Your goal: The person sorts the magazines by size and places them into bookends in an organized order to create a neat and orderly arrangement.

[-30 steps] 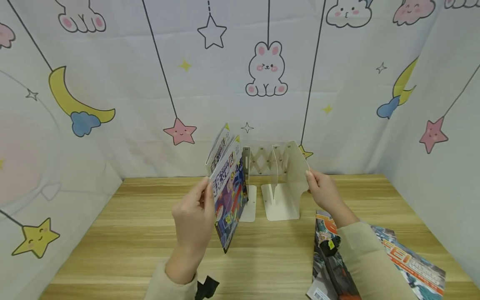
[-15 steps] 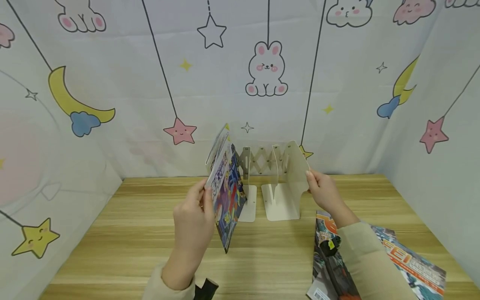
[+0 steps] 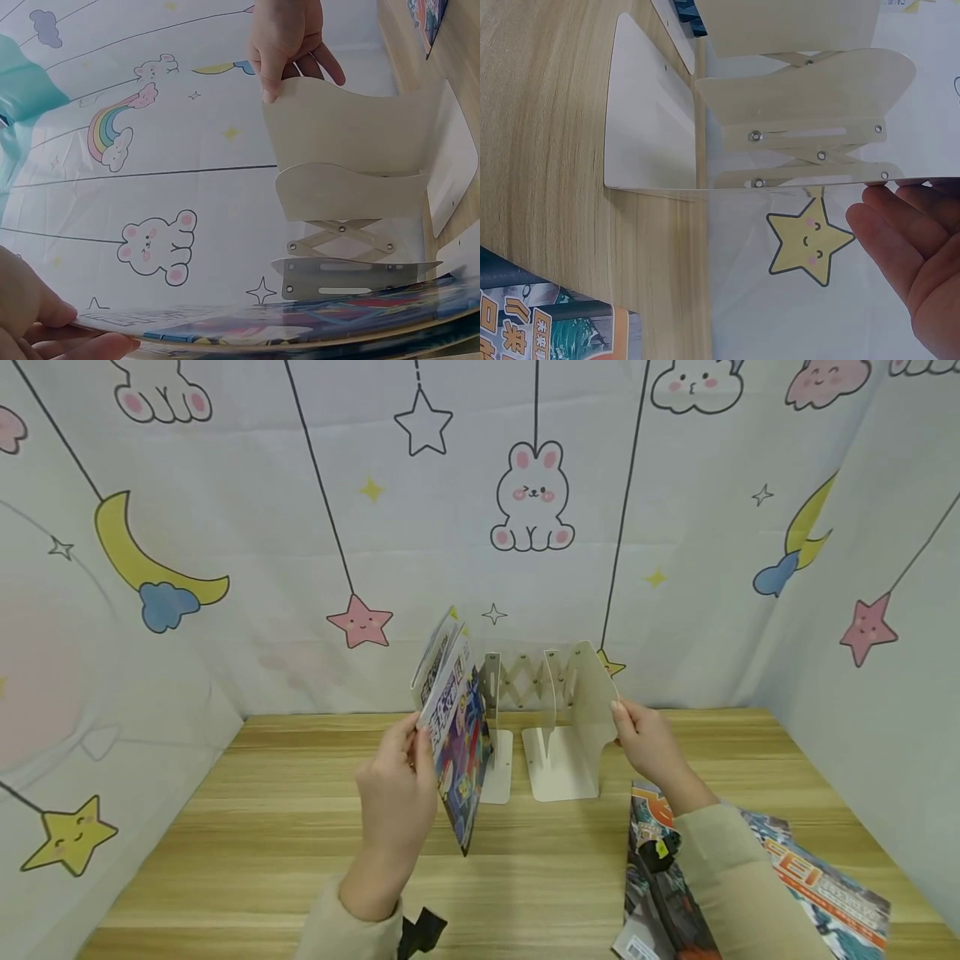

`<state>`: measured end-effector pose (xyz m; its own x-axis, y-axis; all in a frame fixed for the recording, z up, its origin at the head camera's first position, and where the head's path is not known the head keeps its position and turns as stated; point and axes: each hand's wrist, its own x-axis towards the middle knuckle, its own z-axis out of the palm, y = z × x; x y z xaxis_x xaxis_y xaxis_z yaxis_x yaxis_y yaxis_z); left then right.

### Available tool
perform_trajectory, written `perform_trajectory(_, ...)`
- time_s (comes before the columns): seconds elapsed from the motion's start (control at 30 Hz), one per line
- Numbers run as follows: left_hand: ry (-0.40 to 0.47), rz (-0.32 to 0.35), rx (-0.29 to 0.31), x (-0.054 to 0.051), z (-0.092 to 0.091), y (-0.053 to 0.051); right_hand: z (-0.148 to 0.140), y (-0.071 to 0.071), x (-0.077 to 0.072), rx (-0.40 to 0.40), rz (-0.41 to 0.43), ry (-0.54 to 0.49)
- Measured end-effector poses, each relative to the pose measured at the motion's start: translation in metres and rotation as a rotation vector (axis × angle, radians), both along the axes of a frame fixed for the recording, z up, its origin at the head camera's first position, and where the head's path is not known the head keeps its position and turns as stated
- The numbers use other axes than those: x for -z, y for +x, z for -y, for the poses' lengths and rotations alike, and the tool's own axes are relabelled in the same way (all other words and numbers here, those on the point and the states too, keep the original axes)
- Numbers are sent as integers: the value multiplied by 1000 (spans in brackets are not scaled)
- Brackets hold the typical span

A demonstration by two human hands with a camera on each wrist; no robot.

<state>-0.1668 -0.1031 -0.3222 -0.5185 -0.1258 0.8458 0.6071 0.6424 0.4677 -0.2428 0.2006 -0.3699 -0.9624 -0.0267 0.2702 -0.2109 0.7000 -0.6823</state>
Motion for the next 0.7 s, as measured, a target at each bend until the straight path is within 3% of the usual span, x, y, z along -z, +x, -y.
perform_trajectory(0.27, 60, 48, 30, -2, -6, -4, 1, 0, -2, -3, -10, 2)
perform_trajectory(0.7, 47, 23, 8, -3, -16, -12, 1, 1, -1, 5, -1, -7)
